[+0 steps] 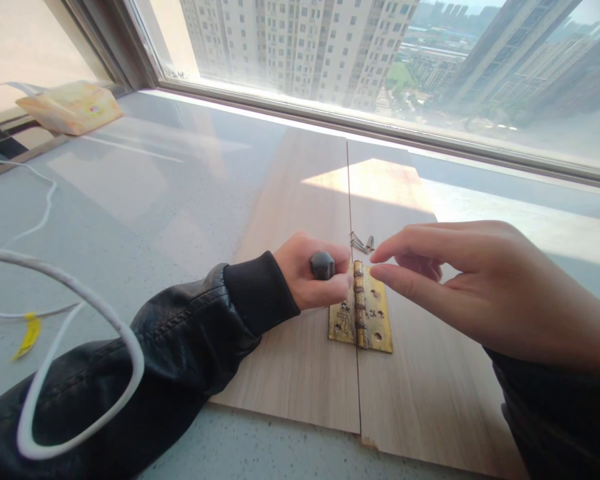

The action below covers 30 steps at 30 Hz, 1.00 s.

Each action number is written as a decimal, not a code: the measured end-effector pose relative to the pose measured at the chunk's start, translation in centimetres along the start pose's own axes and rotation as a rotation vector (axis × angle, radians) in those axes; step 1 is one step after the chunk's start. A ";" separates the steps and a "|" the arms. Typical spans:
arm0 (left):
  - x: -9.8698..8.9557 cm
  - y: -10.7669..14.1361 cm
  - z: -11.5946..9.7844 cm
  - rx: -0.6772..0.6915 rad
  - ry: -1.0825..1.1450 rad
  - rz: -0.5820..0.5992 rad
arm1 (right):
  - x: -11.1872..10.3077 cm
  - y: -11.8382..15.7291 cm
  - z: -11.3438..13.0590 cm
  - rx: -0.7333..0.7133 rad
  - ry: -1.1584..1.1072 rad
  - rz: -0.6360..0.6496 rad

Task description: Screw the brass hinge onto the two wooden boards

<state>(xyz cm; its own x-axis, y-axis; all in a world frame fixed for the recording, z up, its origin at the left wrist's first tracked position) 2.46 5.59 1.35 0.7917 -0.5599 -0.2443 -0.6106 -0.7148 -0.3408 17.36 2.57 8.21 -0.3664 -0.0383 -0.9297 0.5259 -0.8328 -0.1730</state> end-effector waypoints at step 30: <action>-0.5 -0.1 0.3 -0.062 0.083 -0.060 | 4.1 -0.1 0.1 -0.045 -0.081 0.374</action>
<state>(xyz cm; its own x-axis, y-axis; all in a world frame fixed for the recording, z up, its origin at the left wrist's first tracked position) 2.19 6.08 1.24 0.8246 -0.5461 -0.1477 -0.5637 -0.7715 -0.2951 15.73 2.43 4.43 -0.2013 -0.3795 -0.9030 0.6672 -0.7281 0.1573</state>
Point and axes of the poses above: each hand's wrist, its own y-axis away from the middle knuckle, its own x-axis out of the palm, z = x × y, the point moved 4 cm from there along -y, towards the middle knuckle
